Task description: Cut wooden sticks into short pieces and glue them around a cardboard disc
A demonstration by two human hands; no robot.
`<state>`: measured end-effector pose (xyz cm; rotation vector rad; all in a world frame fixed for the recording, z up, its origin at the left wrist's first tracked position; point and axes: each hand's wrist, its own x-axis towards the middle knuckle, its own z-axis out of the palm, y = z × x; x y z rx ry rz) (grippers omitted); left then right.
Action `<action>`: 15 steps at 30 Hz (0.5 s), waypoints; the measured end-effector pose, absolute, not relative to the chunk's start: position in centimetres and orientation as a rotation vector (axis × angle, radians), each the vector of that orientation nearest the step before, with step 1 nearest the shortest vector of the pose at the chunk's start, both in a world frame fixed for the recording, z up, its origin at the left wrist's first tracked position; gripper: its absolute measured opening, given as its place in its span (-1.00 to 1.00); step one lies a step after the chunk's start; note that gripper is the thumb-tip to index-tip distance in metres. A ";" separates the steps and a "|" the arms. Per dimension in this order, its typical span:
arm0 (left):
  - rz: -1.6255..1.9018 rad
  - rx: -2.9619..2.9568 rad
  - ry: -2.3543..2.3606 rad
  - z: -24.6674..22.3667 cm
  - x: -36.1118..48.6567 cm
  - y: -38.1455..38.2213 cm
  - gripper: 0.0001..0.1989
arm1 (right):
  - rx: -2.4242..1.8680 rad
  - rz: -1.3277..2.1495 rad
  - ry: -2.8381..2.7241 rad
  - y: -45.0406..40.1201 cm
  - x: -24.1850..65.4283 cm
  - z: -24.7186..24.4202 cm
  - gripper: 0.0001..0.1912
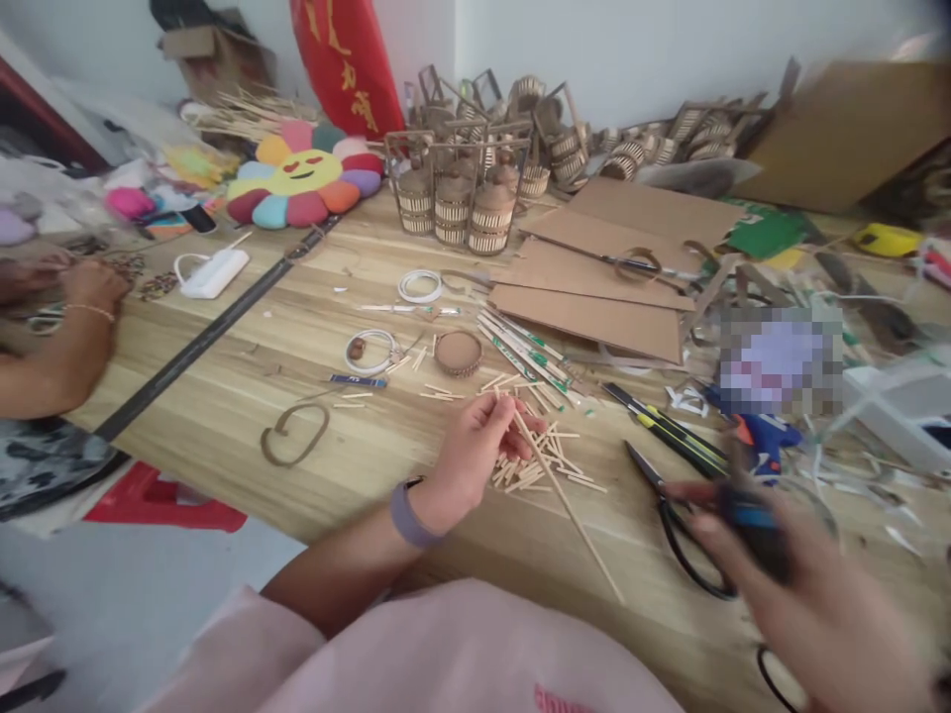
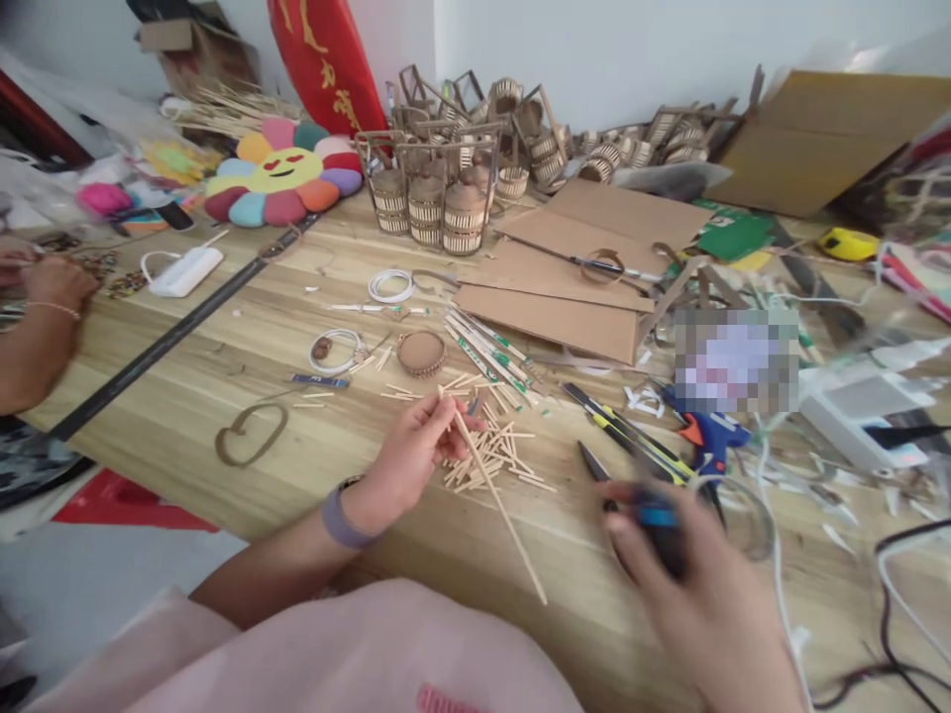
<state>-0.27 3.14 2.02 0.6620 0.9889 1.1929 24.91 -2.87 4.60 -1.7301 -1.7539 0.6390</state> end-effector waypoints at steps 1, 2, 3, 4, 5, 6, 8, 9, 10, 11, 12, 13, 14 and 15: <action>1.181 0.674 0.994 2.1 -0.1 3.0 -0.62 | -1.710 0.753 -1.807 -2.5 23.2 4.0 -0.69; 1.178 0.681 1.004 2.1 0.0 3.0 -0.62 | -1.685 0.901 -1.876 -2.2 21.4 3.6 -0.70; 1.184 0.688 1.018 2.1 0.0 3.0 -0.62 | -1.651 1.011 -1.927 -1.9 19.9 3.2 -0.73; 1.192 0.696 1.033 2.0 0.0 3.0 -0.63 | -1.615 1.048 -1.943 -1.7 18.6 2.9 -0.76; 1.198 0.703 1.048 1.9 0.0 3.1 -0.63 | -1.610 1.049 -1.940 -1.5 17.6 2.7 -0.77; 1.193 0.709 1.062 1.7 -0.1 3.2 -0.64 | -1.613 1.035 -1.921 -1.4 17.0 2.6 -0.78; 1.155 0.720 1.092 1.3 -0.3 3.5 -0.65 | -1.640 0.982 -1.869 -1.3 16.9 2.3 -0.79; 1.130 0.730 1.109 1.1 -0.4 3.5 -0.66 | -1.664 0.946 -1.839 -1.3 17.3 2.1 -0.80; 1.112 0.757 1.131 1.0 -0.5 3.5 -0.66 | -1.699 0.901 -1.807 -1.3 17.8 1.9 -0.80; 1.102 0.817 1.159 0.9 -0.6 3.4 -0.66 | -1.742 0.844 -1.775 -1.2 18.4 1.7 -0.80; 1.092 0.922 1.188 0.9 -0.7 3.3 -0.65 | -1.791 0.777 -1.742 -1.2 19.0 1.4 -0.80; 1.081 1.084 1.210 0.9 -0.8 3.1 -0.64 | -1.841 0.711 -1.711 -1.1 19.5 1.1 -0.80; 1.046 1.316 1.210 0.9 -0.8 2.8 -0.65 | -1.888 0.653 -1.684 -0.9 20.0 0.8 -0.80; 0.994 1.600 1.177 0.8 -0.8 2.5 -0.67 | -1.928 0.607 -1.663 -0.8 20.4 0.5 -0.80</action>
